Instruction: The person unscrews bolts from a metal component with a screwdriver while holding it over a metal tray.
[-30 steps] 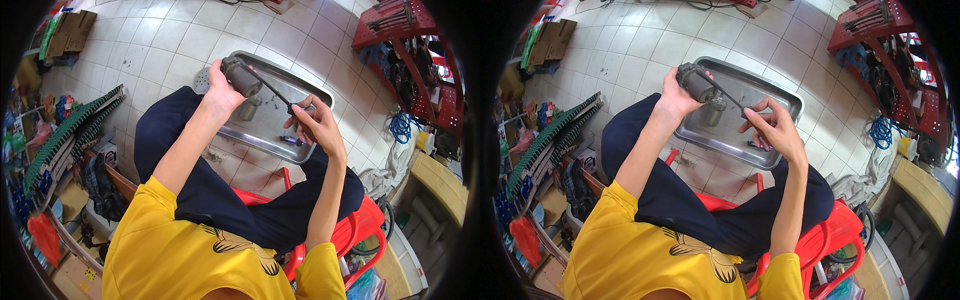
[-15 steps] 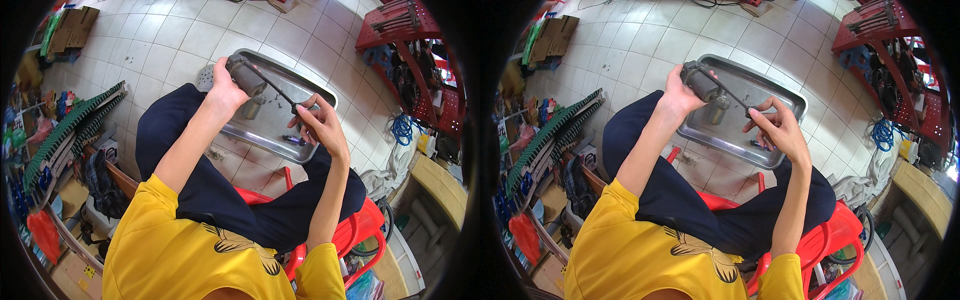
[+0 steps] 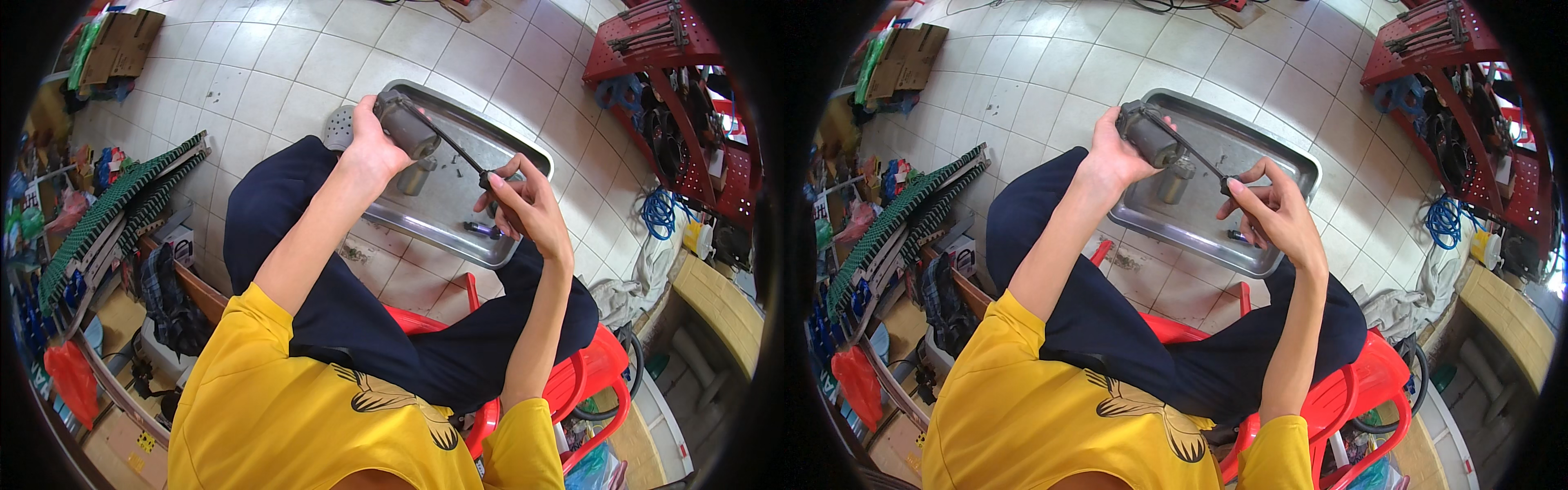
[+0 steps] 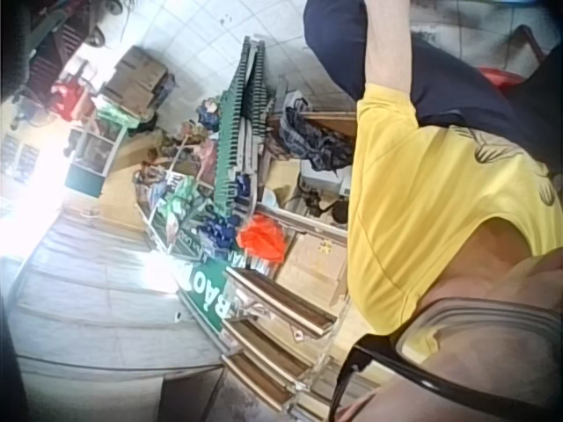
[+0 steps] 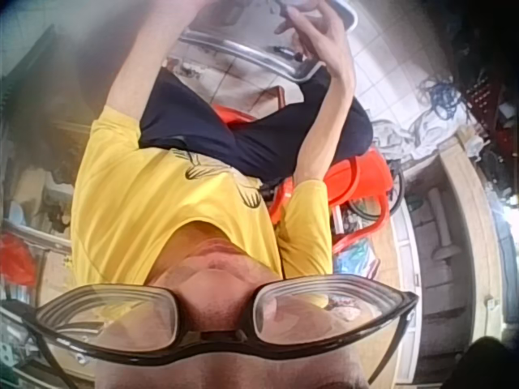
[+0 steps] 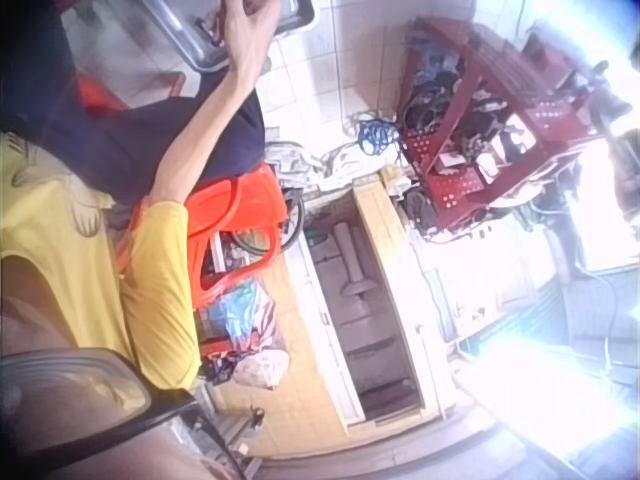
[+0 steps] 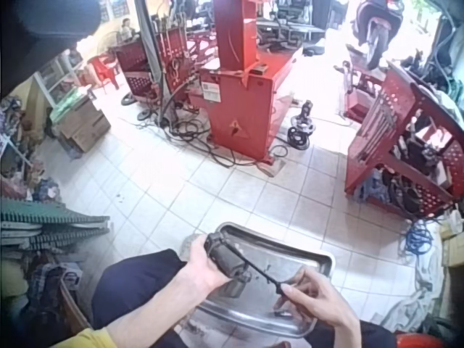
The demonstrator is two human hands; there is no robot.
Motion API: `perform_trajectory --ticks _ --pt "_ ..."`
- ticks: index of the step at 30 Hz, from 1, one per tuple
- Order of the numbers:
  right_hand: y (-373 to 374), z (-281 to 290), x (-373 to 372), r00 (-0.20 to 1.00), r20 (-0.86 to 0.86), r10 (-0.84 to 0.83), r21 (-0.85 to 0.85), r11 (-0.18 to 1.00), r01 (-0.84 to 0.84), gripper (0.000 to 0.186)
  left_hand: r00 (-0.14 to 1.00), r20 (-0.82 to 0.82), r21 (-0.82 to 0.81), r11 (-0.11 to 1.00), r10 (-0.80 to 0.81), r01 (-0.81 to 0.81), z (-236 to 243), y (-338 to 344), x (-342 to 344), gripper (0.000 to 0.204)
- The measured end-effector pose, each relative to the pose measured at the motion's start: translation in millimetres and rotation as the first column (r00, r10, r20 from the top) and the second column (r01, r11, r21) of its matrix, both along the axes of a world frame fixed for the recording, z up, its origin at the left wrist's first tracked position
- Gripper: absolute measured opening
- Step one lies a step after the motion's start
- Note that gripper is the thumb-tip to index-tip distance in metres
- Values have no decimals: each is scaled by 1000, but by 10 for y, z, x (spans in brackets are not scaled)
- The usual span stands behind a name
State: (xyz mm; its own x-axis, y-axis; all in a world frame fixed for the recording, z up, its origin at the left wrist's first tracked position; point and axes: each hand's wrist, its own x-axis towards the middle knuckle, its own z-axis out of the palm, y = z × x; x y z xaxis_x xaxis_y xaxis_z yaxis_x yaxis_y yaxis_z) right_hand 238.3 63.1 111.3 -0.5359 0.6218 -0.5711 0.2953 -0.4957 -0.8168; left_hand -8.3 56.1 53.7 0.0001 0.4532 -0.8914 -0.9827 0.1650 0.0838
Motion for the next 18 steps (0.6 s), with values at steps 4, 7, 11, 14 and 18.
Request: perform_trajectory --ticks 4,7,11,14,18 --pt "-7 8 -12 1000 14 -9 -10 1000 9 30 1000 3 3 1000 7 -7 -16 -7 3 58" --pt "-14 12 -18 1000 -1 -21 -33 999 21 29 998 -62 33 999 9 -7 -42 -20 23 56" --pt "-19 6 -30 996 -65 -62 -127 990 54 28 949 -312 100 995 38 -7 -57 -38 102 50" --pt "-25 -58 -48 986 -131 -103 -188 979 77 27 908 -417 108 994 42 4 26 -49 135 44" --pt "-23 -196 -74 962 -224 -156 -249 963 98 26 871 -486 144 989 78 -9 -6 -38 116 41"
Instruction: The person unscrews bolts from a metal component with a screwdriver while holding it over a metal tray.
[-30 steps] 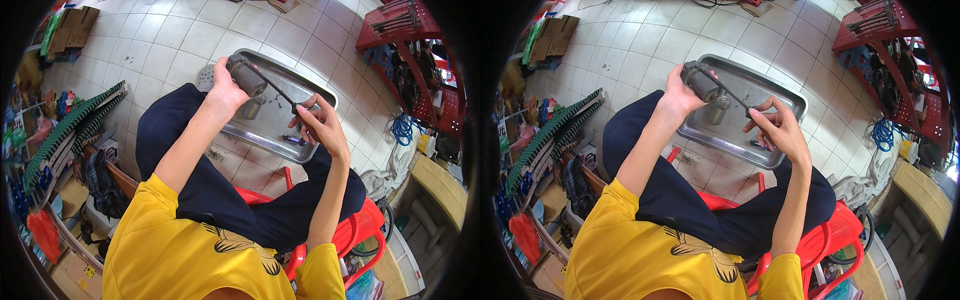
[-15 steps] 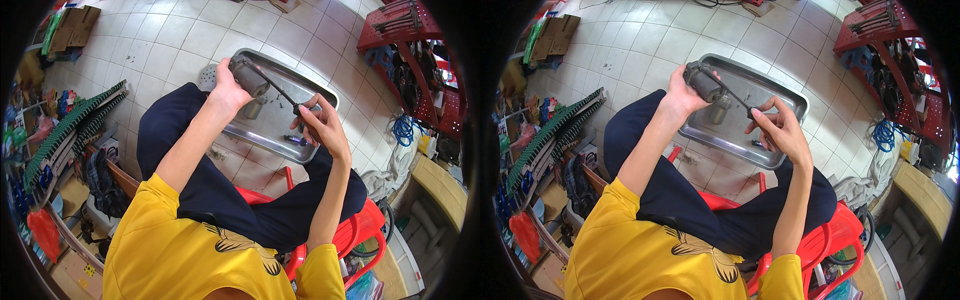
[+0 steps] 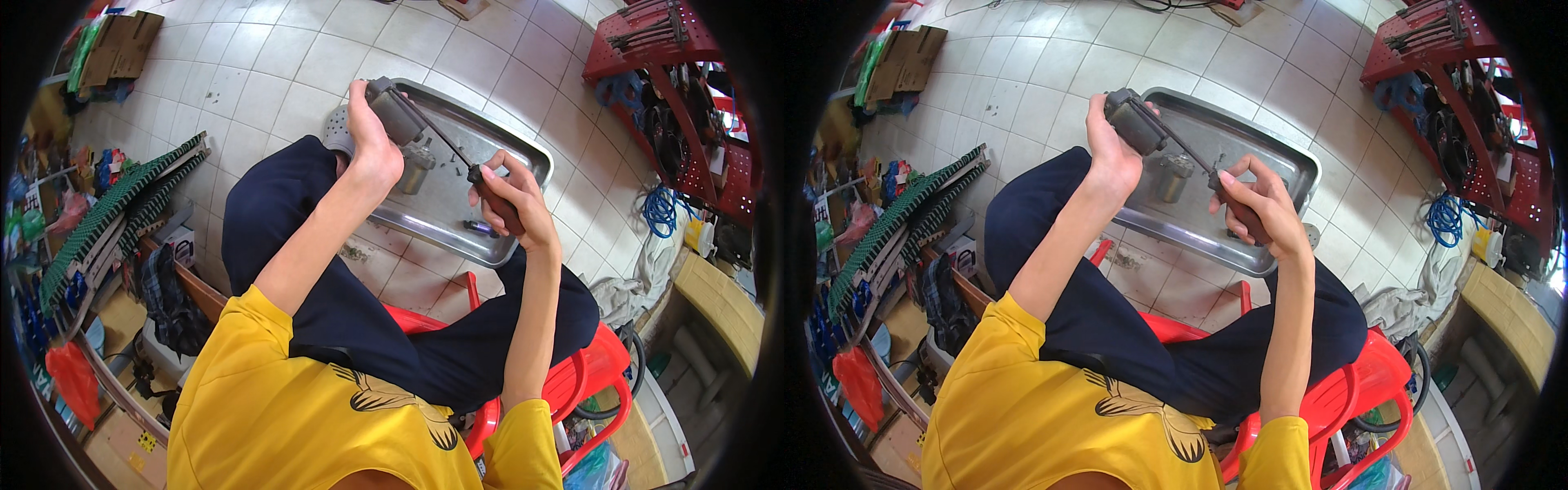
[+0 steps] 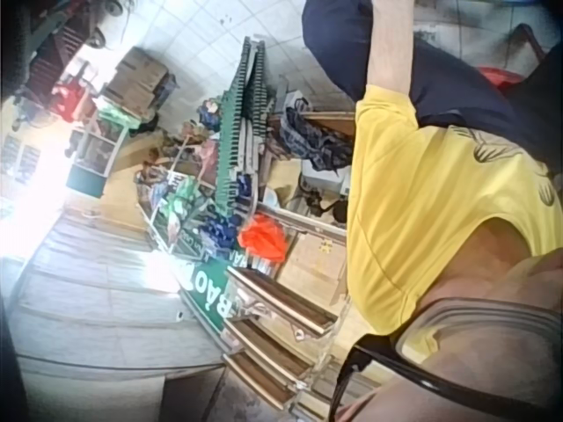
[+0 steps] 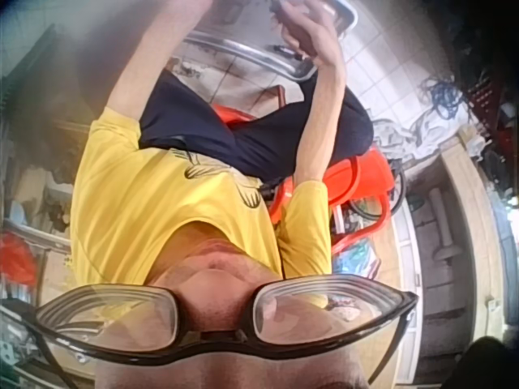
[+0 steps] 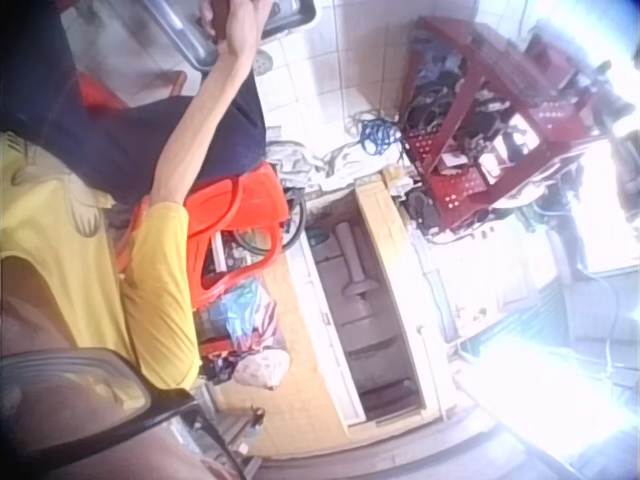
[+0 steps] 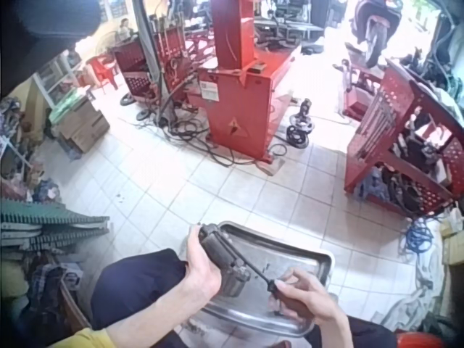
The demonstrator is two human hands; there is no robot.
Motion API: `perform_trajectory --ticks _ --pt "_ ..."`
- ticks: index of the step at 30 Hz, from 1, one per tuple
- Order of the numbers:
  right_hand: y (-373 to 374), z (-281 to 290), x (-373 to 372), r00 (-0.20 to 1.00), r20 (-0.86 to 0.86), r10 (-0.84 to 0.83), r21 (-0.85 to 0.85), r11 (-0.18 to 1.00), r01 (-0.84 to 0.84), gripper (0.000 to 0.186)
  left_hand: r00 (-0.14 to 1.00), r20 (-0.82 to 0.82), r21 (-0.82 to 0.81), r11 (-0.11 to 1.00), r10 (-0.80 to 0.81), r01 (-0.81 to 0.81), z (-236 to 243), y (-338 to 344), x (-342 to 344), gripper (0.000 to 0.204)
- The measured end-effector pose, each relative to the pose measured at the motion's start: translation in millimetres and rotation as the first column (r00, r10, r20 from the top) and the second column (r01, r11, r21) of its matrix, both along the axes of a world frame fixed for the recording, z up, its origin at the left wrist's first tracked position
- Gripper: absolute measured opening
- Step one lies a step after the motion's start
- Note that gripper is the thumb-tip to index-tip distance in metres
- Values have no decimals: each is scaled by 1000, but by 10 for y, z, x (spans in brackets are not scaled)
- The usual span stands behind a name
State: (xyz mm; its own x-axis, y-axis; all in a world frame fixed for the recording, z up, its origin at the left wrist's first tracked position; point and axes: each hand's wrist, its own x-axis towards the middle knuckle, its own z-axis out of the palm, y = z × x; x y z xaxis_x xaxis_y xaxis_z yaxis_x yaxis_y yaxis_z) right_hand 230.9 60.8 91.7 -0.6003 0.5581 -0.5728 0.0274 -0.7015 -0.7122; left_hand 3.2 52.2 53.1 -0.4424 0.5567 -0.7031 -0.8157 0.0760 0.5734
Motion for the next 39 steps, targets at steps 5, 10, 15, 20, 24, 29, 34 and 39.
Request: perform_trajectory --ticks 5,10,15,20,24,29,34,39 --pt "-17 -14 -33 999 11 -31 51 998 31 25 1000 -24 13 1000 3 -3 1 22 -18 40" --pt "-60 15 -77 988 145 -45 280 960 2 29 999 -20 32 999 41 -41 -46 33 -15 39" --pt "-193 -31 -179 871 437 -227 740 641 -204 36 998 -24 11 998 56 -56 -113 36 -51 38" --pt "-299 45 -305 754 567 -332 763 557 -329 36 997 70 31 998 44 -47 41 34 -85 35" --pt "-294 -8 -243 811 583 -34 623 659 -421 37 1000 7 51 998 23 -23 38 47 -115 35" --pt "-321 -13 -242 937 346 47 665 692 -281 40 1000 18 40 999 6 -7 99 73 -153 39" --pt "-277 177 -298 898 435 61 420 869 -263 36 1000 -11 48 999 -13 14 142 65 -177 41" --pt "-258 88 -245 967 254 -13 334 940 -75 32 999 21 45 999 -25 24 102 69 -189 41"
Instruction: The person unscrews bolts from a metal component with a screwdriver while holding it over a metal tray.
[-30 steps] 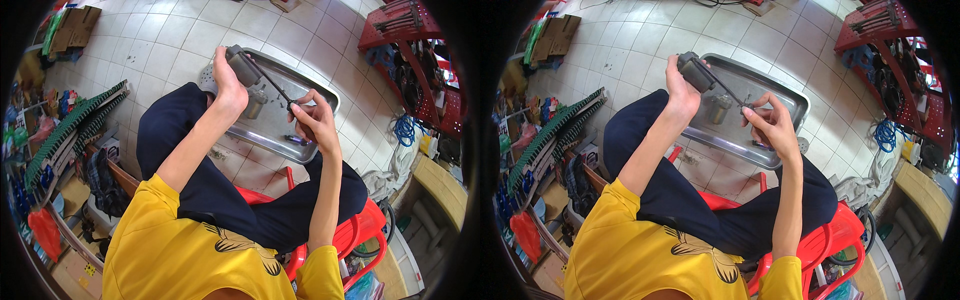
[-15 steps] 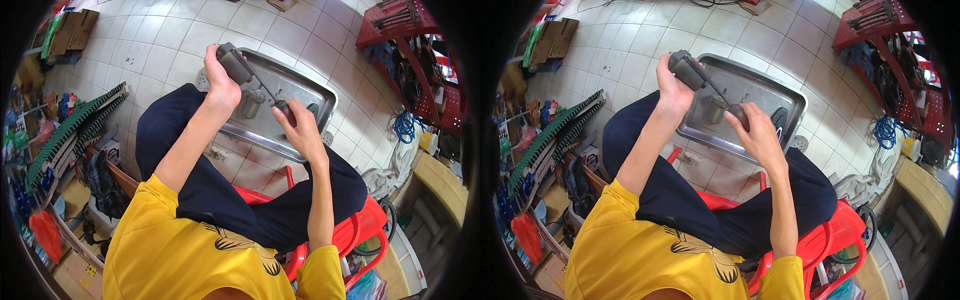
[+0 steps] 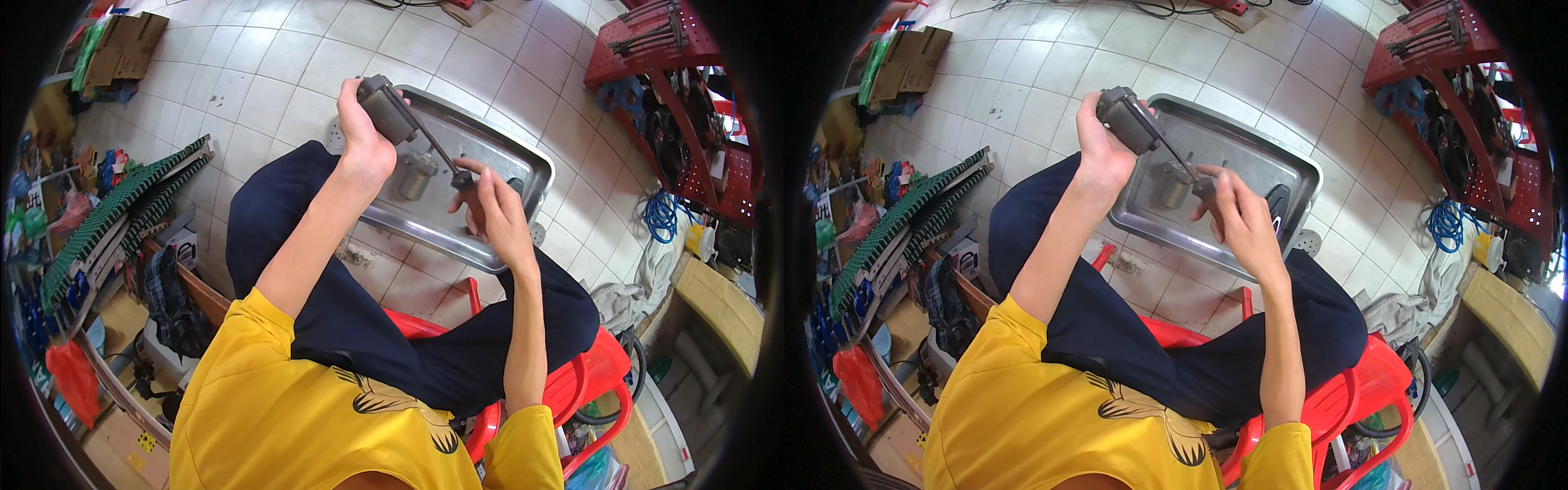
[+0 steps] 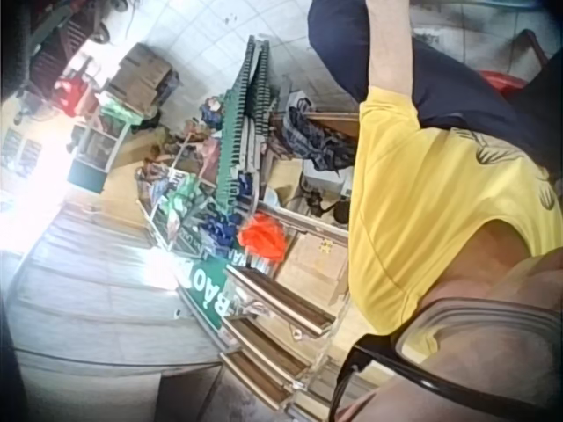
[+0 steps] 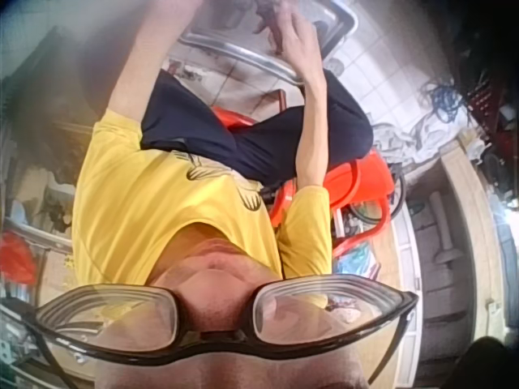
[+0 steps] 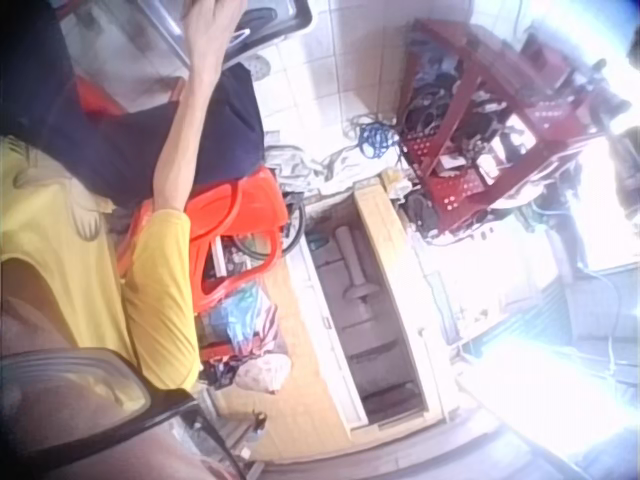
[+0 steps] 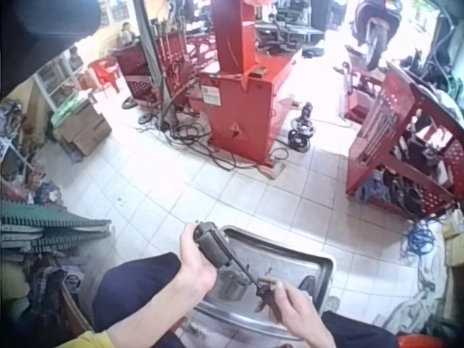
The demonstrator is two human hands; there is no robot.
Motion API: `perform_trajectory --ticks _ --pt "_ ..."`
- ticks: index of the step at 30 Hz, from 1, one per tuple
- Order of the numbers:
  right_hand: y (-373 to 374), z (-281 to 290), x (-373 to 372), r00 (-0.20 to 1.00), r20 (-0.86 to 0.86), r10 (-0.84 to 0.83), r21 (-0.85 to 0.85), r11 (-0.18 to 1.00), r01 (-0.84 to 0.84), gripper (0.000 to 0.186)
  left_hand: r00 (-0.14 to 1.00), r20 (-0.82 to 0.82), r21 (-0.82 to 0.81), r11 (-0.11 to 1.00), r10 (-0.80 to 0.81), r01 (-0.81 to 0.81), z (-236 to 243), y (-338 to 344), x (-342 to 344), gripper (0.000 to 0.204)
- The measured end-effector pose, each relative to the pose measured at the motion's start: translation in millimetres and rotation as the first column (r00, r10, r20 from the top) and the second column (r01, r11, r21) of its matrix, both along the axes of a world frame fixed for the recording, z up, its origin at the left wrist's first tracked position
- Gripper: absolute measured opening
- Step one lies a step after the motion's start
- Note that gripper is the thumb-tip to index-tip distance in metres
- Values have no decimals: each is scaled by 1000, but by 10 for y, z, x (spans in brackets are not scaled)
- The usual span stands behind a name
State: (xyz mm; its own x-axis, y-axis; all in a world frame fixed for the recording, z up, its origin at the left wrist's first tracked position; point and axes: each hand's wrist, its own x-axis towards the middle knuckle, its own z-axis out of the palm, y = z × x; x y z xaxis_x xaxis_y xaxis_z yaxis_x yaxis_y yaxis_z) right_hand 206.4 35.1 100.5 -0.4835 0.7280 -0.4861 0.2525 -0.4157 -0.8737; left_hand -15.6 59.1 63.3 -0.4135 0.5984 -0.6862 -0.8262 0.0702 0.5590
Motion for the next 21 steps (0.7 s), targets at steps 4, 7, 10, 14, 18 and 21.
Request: perform_trajectory --ticks 4,7,10,14,18,21 --pt "-41 -65 -9 987 -112 -119 12 993 121 29 1000 -5 33 999 8 -7 6 8 -44 40" --pt "-75 -161 -65 985 21 -170 345 926 153 35 1000 -7 46 999 21 -21 39 12 -56 40" --pt "-93 -154 -112 956 91 -279 501 842 198 47 998 40 70 996 46 -49 78 8 -22 40" --pt "-111 -203 -93 950 170 -263 538 832 134 43 998 54 87 996 34 -38 100 -2 11 40" --pt "-144 -236 -89 907 398 -137 503 860 -91 41 999 18 72 997 36 -37 55 -6 -8 41" --pt "-146 -127 -114 931 322 -174 685 721 -102 33 997 36 54 996 65 -67 18 1 -22 42"
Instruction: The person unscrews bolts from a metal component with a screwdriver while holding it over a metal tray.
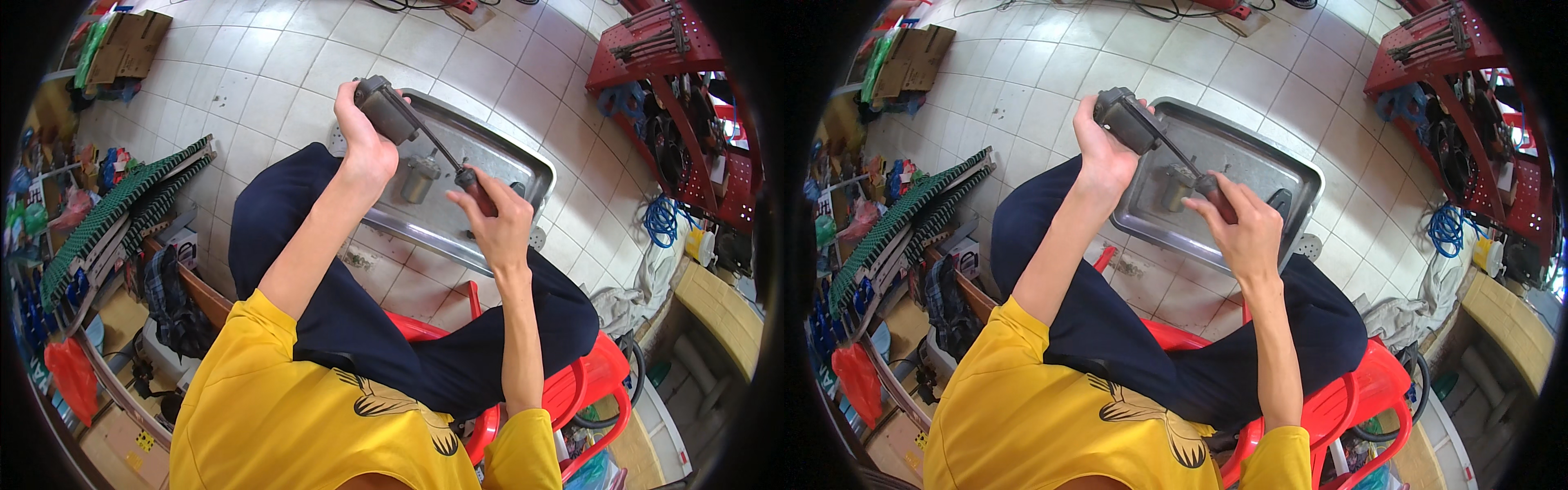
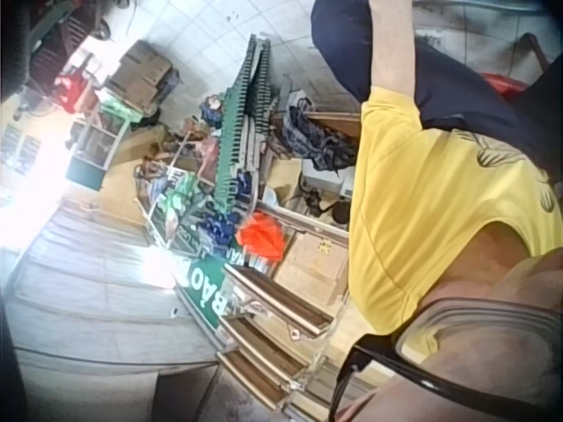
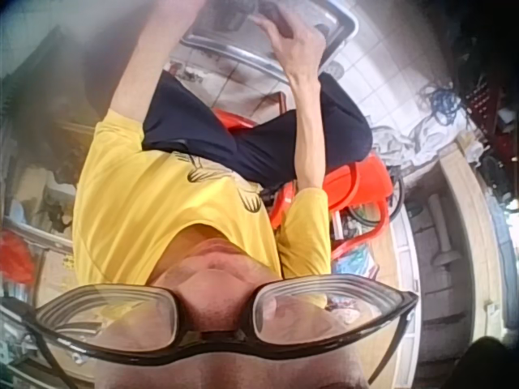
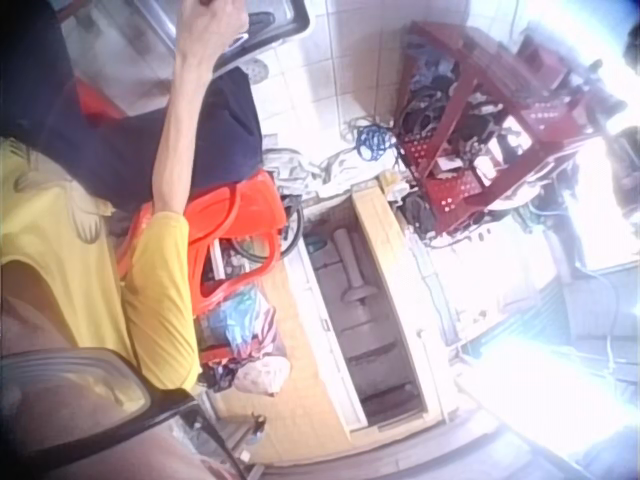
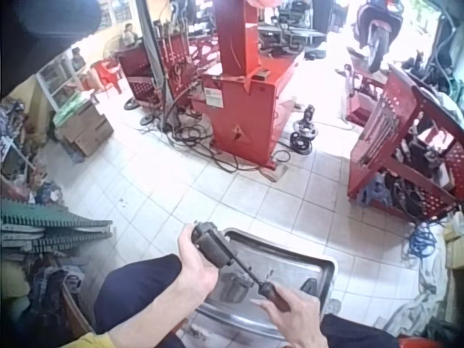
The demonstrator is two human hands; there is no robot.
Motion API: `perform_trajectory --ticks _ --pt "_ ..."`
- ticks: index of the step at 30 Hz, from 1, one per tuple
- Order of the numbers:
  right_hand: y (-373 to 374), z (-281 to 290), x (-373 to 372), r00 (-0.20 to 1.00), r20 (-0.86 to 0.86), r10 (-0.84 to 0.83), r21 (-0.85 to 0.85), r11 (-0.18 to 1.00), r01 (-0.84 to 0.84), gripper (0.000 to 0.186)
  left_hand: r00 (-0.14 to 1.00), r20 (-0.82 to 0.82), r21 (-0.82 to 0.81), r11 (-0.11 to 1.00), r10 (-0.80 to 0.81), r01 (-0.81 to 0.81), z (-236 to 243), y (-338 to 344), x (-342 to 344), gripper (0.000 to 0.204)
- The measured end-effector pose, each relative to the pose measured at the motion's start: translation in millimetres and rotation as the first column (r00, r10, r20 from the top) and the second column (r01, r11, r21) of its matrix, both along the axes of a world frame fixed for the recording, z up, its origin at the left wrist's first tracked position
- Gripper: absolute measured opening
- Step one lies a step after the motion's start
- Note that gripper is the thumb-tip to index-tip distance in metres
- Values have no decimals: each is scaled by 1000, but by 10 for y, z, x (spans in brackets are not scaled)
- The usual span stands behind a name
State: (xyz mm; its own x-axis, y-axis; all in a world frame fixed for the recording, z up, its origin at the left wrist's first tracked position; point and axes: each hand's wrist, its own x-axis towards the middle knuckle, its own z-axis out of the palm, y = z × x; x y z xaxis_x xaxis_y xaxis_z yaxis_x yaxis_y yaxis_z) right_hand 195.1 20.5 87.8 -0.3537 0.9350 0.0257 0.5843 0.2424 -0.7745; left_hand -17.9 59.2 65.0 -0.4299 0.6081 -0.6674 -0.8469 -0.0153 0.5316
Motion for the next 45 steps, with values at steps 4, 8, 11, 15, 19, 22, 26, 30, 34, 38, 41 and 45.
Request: perform_trajectory --ticks 4,8,11,15,19,22,26,30,34,38,41,45 --pt "106 106 40 980 -190 -66 -351 937 -5 31 1000 -9 2 1000 -20 20 -18 -9 -15 43" --pt "153 30 135 996 -87 9 -369 928 -41 32 999 -13 -2 1000 -30 30 13 -3 -7 42" --pt "176 11 145 997 -73 -24 -303 953 1 32 999 0 -10 999 -37 37 60 5 31 42" --pt "129 116 75 991 -99 -92 -80 993 84 32 1000 4 1 1000 -25 25 27 -5 62 43" --pt "127 118 58 981 -123 -153 30 987 157 37 999 29 13 999 -32 31 20 -24 82 43" --pt "125 67 87 997 -32 -75 -64 995 73 35 999 19 22 999 -39 39 27 -20 85 44" --pt "119 14 71 962 246 117 -306 951 -38 46 999 39 10 999 -33 32 83 -17 87 44" --pt "146 49 123 990 -141 -1 -563 823 -79 38 999 -3 30 999 -32 32 33 8 69 42" --pt "103 16 129 973 -230 -21 -498 861 -99 29 1000 2 12 1000 -11 11 26 4 65 41" --pt "137 62 88 980 -175 -95 -577 816 -24 30 998 -34 21 999 -48 49 27 -23 61 42" --pt "104 17 95 978 -193 -76 -673 736 -75 31 993 -57 11 994 -104 105 32 10 56 44" --pt "103 -52 198 881 -460 -107 -811 455 -368 37 992 -55 -13 993 -117 117 79 16 31 44"
